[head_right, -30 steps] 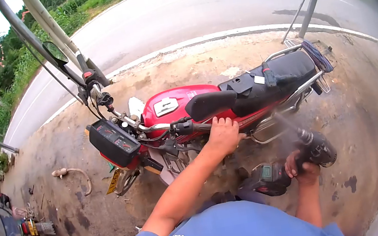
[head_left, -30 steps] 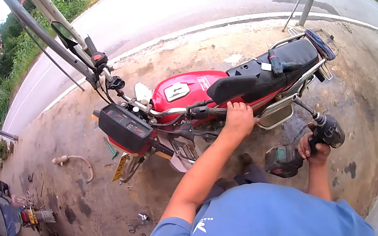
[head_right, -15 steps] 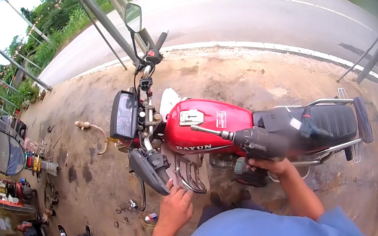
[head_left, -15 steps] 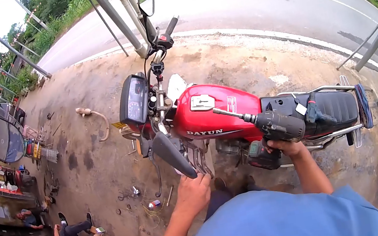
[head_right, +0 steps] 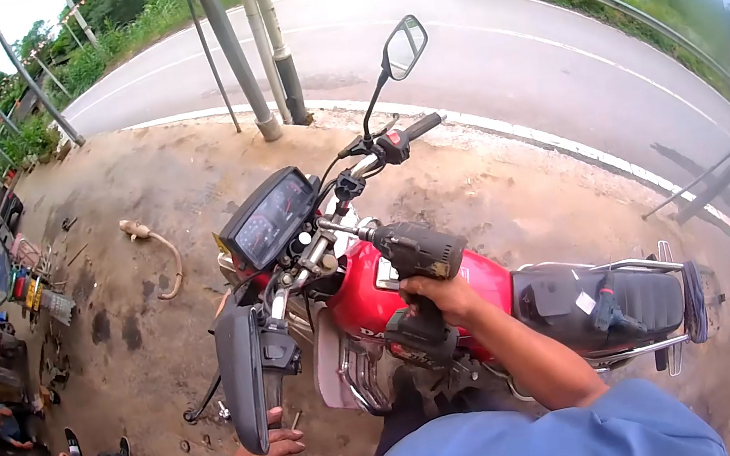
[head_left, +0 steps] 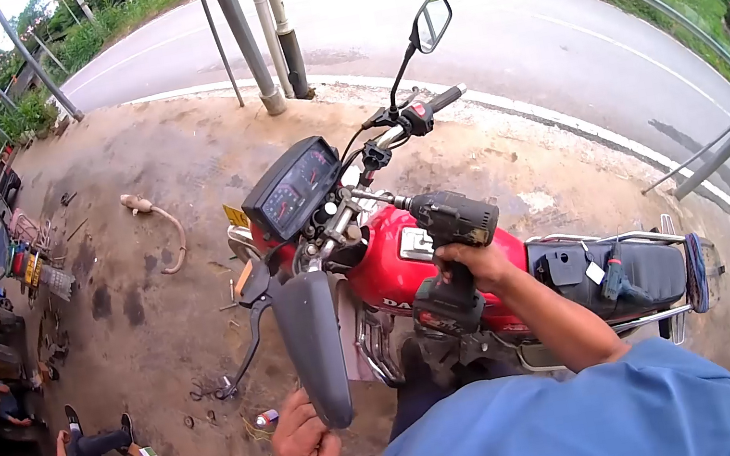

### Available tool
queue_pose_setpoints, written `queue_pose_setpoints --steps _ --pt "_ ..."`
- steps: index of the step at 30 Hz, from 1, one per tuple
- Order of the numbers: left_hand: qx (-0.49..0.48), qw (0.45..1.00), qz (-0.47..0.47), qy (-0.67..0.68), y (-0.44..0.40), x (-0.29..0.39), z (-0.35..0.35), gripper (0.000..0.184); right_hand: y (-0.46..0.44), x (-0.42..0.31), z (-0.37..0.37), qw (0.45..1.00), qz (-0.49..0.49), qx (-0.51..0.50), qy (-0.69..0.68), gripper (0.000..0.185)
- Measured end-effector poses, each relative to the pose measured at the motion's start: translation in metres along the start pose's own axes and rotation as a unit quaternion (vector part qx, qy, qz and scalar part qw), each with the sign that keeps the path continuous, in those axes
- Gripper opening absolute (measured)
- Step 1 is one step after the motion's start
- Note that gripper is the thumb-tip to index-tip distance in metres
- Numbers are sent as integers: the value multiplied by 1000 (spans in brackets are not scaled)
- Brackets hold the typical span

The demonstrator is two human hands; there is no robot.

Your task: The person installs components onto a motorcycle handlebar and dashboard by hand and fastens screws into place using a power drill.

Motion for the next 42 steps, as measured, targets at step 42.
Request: queue_pose_setpoints --steps 42 --pt "179 972 -3 150 -3 -39 -2 23 -207 -133 73 804 243 -137 526 14"
Point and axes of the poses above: each hand's wrist, its own y-axis away from the middle knuckle, its own z-axis out of the palm, x = y × z, the point moved 3 cm from there along -y, towards the middle knuckle, and after that the axes turned 1 degree about -z, right-handed, at the moved point
